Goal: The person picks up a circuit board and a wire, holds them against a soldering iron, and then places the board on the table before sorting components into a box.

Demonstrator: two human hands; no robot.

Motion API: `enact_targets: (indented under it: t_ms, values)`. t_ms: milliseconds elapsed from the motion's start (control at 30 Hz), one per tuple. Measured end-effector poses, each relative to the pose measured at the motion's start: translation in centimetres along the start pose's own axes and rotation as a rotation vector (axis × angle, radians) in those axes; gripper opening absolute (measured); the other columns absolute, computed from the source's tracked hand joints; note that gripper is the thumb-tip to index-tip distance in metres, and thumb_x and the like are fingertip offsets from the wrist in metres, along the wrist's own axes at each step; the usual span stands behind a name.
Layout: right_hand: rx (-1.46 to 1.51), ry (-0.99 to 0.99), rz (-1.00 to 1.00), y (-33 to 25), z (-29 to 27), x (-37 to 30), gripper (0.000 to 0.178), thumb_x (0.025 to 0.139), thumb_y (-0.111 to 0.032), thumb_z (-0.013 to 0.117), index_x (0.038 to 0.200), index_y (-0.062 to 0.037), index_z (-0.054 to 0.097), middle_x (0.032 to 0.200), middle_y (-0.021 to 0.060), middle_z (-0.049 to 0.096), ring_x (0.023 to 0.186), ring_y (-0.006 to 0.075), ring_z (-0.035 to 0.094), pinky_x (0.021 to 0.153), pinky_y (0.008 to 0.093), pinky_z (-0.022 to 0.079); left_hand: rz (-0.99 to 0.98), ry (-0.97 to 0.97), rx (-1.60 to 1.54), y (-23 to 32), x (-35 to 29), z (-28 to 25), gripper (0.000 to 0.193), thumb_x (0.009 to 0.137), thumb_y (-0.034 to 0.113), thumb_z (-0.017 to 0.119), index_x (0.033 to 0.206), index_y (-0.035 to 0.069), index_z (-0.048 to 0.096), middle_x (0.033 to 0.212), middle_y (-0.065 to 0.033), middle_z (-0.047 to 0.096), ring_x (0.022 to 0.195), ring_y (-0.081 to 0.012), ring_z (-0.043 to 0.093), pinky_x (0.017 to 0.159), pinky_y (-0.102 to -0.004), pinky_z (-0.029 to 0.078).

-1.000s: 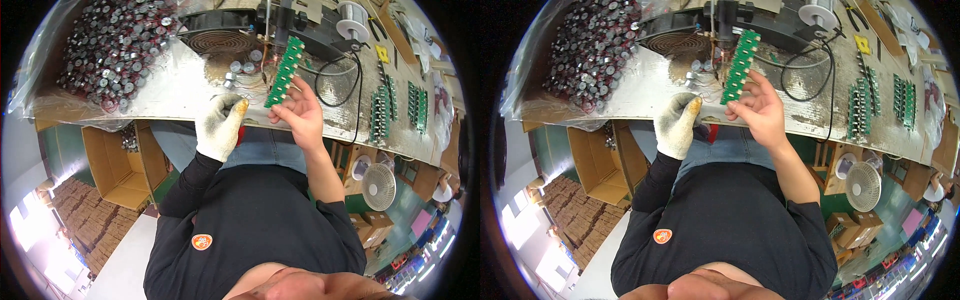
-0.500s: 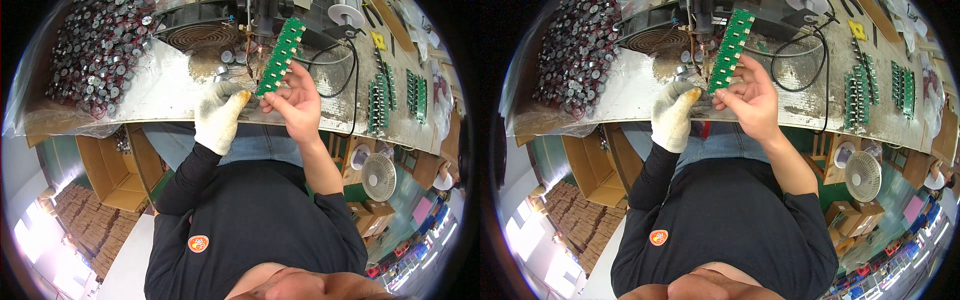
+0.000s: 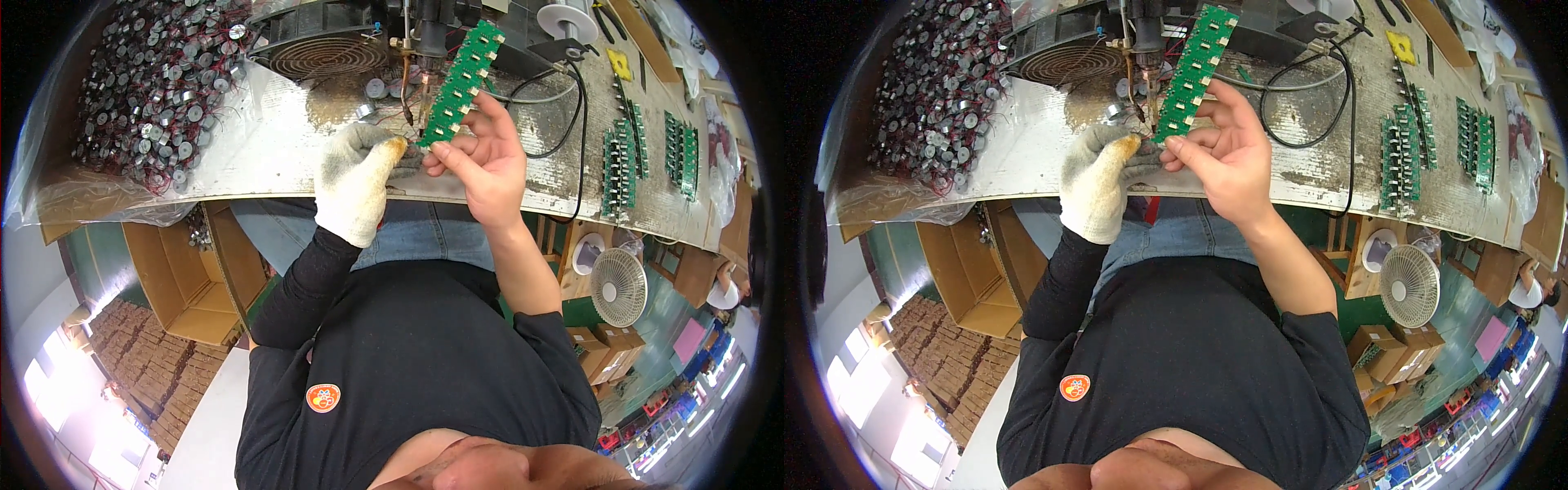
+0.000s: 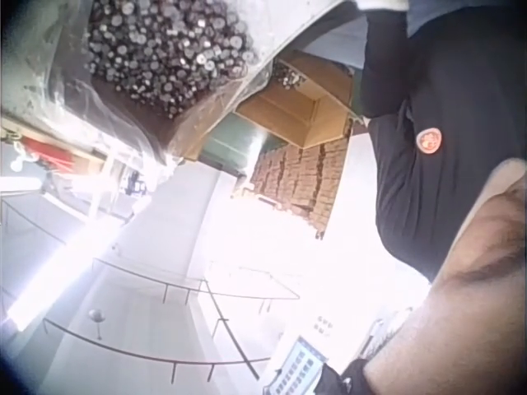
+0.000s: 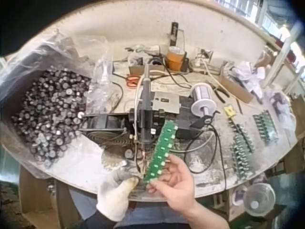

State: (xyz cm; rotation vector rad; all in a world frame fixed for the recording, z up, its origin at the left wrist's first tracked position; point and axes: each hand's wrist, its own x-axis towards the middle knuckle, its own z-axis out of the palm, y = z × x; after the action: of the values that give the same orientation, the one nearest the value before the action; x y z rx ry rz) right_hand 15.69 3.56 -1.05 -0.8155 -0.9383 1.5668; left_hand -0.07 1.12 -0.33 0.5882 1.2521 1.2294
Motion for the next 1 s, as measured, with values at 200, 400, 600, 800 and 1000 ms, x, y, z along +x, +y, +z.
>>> enact_targets:
  t_ms: [200,400,600,800,1000]
  values:
    - [0.003,0.014,-0.011,-0.1,0.2,-0.2,0.062,0.081,0.014,0.058,0.136,-0.0018,0.033,0.11,0.0172,0.056,0.079,0.0223,0.067,0.063,0.0311,0.059,0.002,-0.015,0.105,0.0,-0.2,-0.4,0.017,0.089,0.01,0.06,0.099,-0.003,0.058,0.089,-0.0102,0.064,0.079,-0.0164,0.062,0.07,-0.0297,0.052]
    - [-0.007,0.024,-0.011,0.4,-0.2,-0.4,0.062,0.081,0.015,0.058,0.135,-0.0015,0.033,0.109,0.0175,0.057,0.078,0.0227,0.066,0.063,0.0317,0.059,0.029,0.025,0.064,-0.8,0.1,0.0,0.015,0.085,0.011,0.064,0.09,-0.003,0.063,0.08,-0.0059,0.064,0.07,-0.0096,0.058,0.062,-0.0244,0.046]
    - [-0.004,0.026,-0.007,0.5,-0.1,-0.5,0.062,0.081,0.015,0.058,0.135,-0.0009,0.032,0.109,0.0174,0.057,0.078,0.0227,0.066,0.063,0.032,0.059,0.021,0.013,0.098,-0.9,0.1,-0.4,0.013,0.084,0.01,0.065,0.088,-0.002,0.064,0.077,-0.0049,0.063,0.07,-0.0096,0.057,0.061,-0.0243,0.046]
    - [-0.02,0.021,0.008,0.8,-0.3,-0.6,0.063,0.081,0.015,0.058,0.136,-0.0014,0.032,0.11,0.0173,0.056,0.079,0.0222,0.066,0.063,0.0315,0.058,0.053,-0.02,0.166,-0.4,0.0,-0.3,0.013,0.082,0.01,0.065,0.085,-0.003,0.064,0.076,-0.0055,0.063,0.069,-0.0105,0.057,0.061,-0.025,0.045]
    - [-0.007,0.012,-0.003,0.9,-0.3,-0.7,0.064,0.081,0.015,0.058,0.136,-0.0017,0.033,0.11,0.0176,0.056,0.079,0.0221,0.067,0.063,0.0305,0.058,0.105,-0.029,0.293,-0.5,0.7,-0.4,0.015,0.078,0.011,0.065,0.079,-0.003,0.065,0.073,-0.007,0.063,0.067,-0.0113,0.057,0.061,-0.0258,0.046]
